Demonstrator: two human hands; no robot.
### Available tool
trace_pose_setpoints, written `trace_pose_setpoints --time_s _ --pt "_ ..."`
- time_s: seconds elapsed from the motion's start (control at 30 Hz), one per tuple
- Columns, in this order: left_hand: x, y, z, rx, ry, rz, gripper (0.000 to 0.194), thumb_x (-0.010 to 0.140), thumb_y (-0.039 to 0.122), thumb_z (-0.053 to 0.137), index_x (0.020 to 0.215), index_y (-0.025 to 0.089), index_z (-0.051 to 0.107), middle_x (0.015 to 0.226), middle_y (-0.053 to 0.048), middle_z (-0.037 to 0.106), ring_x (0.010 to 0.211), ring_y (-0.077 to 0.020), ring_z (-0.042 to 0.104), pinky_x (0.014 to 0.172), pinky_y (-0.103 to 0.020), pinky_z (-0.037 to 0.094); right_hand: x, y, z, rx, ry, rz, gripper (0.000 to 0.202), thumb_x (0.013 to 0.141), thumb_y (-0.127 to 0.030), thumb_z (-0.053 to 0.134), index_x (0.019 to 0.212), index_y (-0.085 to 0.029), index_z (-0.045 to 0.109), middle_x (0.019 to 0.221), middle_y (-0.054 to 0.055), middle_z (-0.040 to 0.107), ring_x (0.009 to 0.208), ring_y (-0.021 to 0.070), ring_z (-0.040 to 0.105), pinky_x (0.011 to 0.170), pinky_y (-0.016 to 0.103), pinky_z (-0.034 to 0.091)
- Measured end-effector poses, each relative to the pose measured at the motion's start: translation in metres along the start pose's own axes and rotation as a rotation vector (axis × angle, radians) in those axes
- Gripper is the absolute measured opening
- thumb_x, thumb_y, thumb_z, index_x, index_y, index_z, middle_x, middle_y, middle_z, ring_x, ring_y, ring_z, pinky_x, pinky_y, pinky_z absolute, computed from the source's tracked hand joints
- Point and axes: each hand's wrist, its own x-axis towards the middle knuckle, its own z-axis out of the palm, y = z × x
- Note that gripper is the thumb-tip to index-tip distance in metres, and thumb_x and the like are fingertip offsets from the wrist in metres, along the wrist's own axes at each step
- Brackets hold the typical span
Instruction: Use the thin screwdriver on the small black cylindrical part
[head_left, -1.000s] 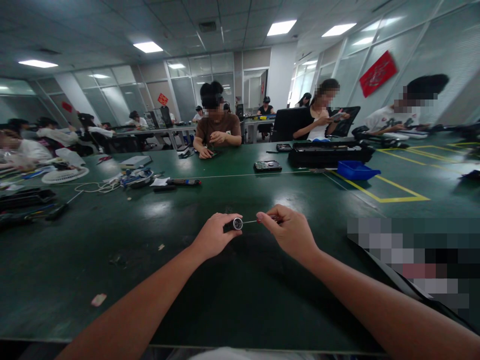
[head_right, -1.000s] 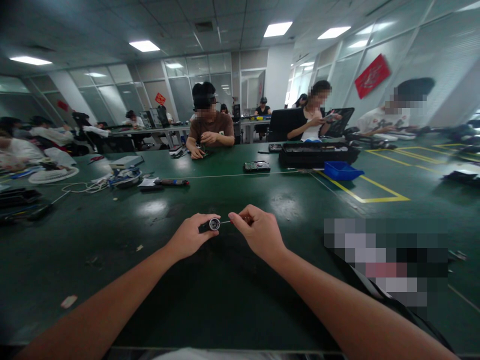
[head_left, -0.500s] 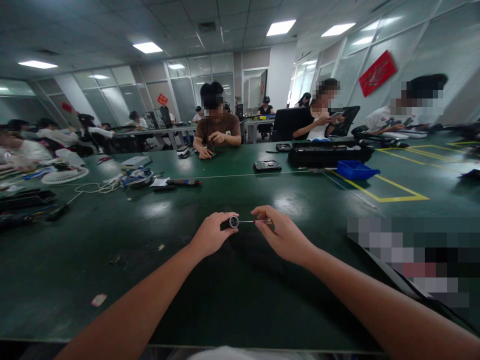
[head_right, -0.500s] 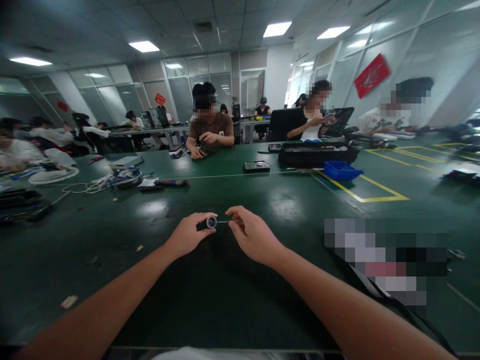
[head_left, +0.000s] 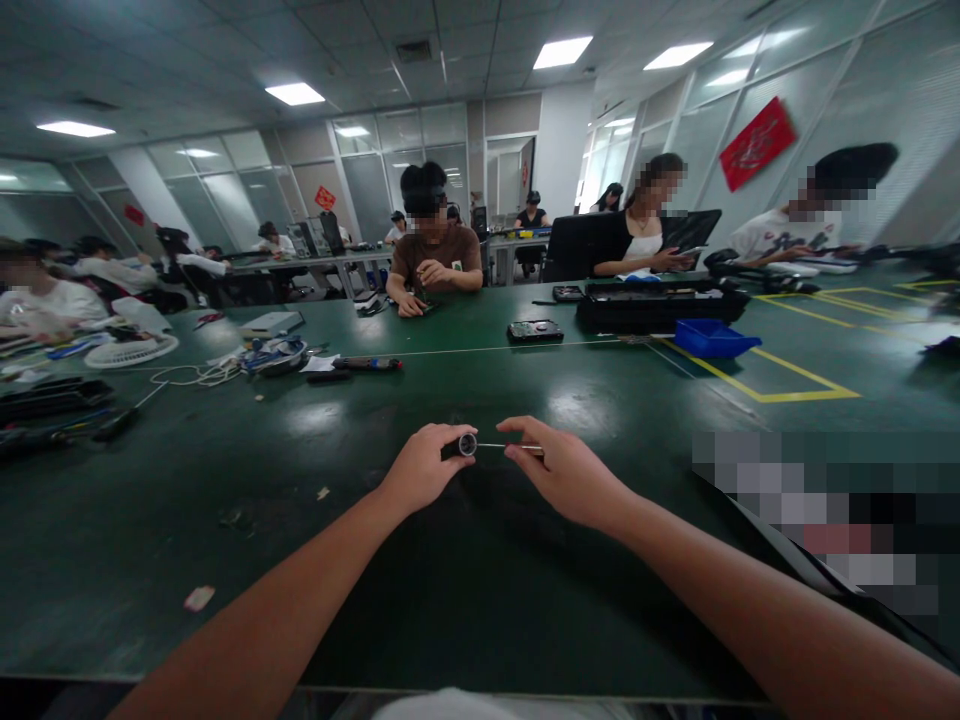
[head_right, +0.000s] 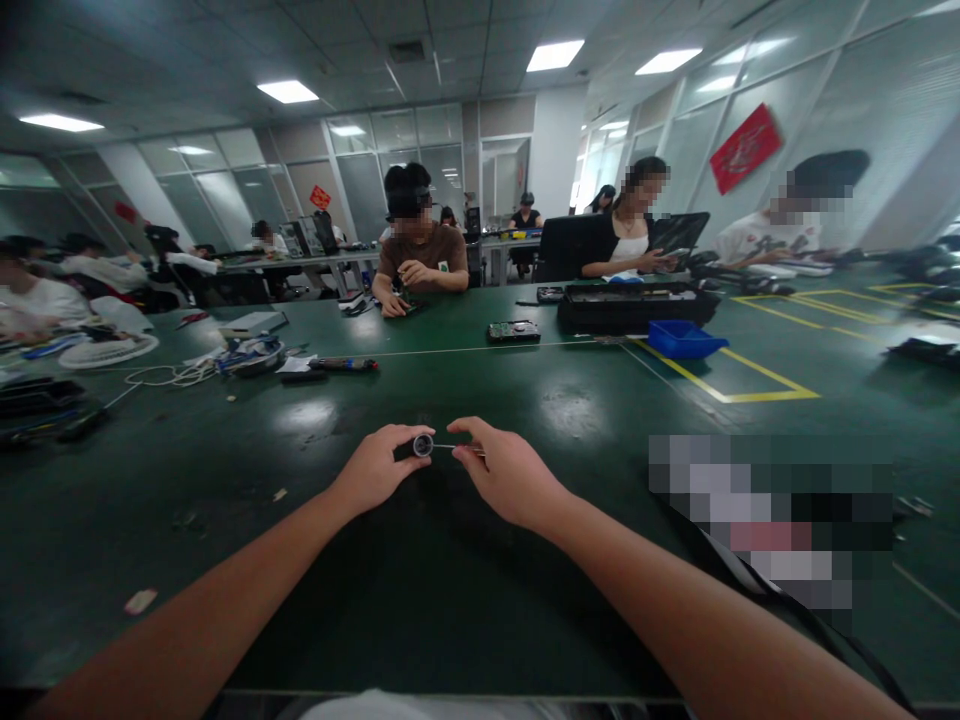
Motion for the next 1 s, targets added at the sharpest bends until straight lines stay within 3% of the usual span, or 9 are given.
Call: trace_pose_setpoints --time_s 0.07,0.17,0.27,0.4,0.6,0.77,1.0 --pt "0.0009 -0.0014 -0.001 0.003 0.044 -0.002 0.039 0.082 0.022 0.072 0.12 0.029 0.065 0.112 0.0 0.069 0.104 -0.0205 0.059 0.093 -0.036 0.044 -0.0007 -0.0021 0.0007 0.006 -0.016 -0.006 0.032 0.095 -0.028 0.051 0.126 -0.022 0.057 0.096 0.006 0.072 0.083 0.0203 0.065 0.069 0.033 0.045" --pt "0.0017 -0.0014 -0.0022 0.01 0.065 0.01 0.039 0.082 0.022 0.072 0.12 0.029 0.065 0.113 0.0 0.068 0.106 -0.0203 0.059 0.095 -0.036 0.043 0.0001 -0.003 0.0024 0.019 -0.023 0.016 0.032 0.098 -0.035 0.046 0.122 -0.02 0.059 0.089 0.006 0.071 0.076 0.0192 0.064 0.064 0.031 0.043" --pt "0.0012 0.0004 -0.0016 0.02 0.029 0.018 0.038 0.082 0.022 0.071 0.119 0.029 0.066 0.111 0.0 0.069 0.104 -0.0205 0.059 0.093 -0.036 0.044 0.001 -0.0018 0.0032 0.027 0.043 0.032 0.03 0.1 -0.035 0.04 0.117 -0.021 0.061 0.087 0.004 0.07 0.067 0.0167 0.061 0.059 0.03 0.04" --pt "-0.0002 0.0027 -0.0006 0.028 -0.018 0.042 0.038 0.083 0.023 0.071 0.12 0.029 0.066 0.11 -0.001 0.069 0.103 -0.0214 0.059 0.092 -0.037 0.044 -0.0005 -0.0003 0.0032 0.012 0.072 0.032 0.033 0.098 -0.031 0.044 0.128 -0.021 0.051 0.072 0.0 0.064 0.056 0.0157 0.055 0.054 0.029 0.037" --pt "0.001 0.0012 -0.0029 0.006 0.022 -0.013 0.039 0.082 0.023 0.072 0.12 0.029 0.066 0.11 -0.001 0.069 0.102 -0.0215 0.06 0.092 -0.036 0.045 -0.0016 0.0005 0.0039 0.036 0.049 -0.062 0.032 0.093 -0.022 0.052 0.125 -0.021 0.052 0.088 0.003 0.067 0.079 0.0173 0.062 0.071 0.031 0.045" --pt "0.0009 0.0003 -0.0019 0.006 0.005 -0.013 0.038 0.083 0.025 0.07 0.121 0.029 0.065 0.112 -0.002 0.069 0.103 -0.0218 0.059 0.093 -0.037 0.045 0.0007 -0.001 0.0014 -0.003 0.001 0.013 0.032 0.1 -0.036 0.04 0.122 -0.02 0.057 0.072 0.0 0.063 0.062 0.0157 0.059 0.057 0.029 0.039" --pt "-0.0005 0.0052 -0.0027 -0.003 -0.032 -0.008 0.038 0.083 0.026 0.07 0.12 0.028 0.066 0.109 -0.003 0.069 0.101 -0.0227 0.06 0.091 -0.038 0.046 -0.0013 -0.0039 0.0021 0.01 0.071 -0.001 0.023 0.095 -0.029 0.046 0.117 -0.02 0.05 0.07 0.0 0.062 0.058 0.0168 0.056 0.055 0.03 0.038"
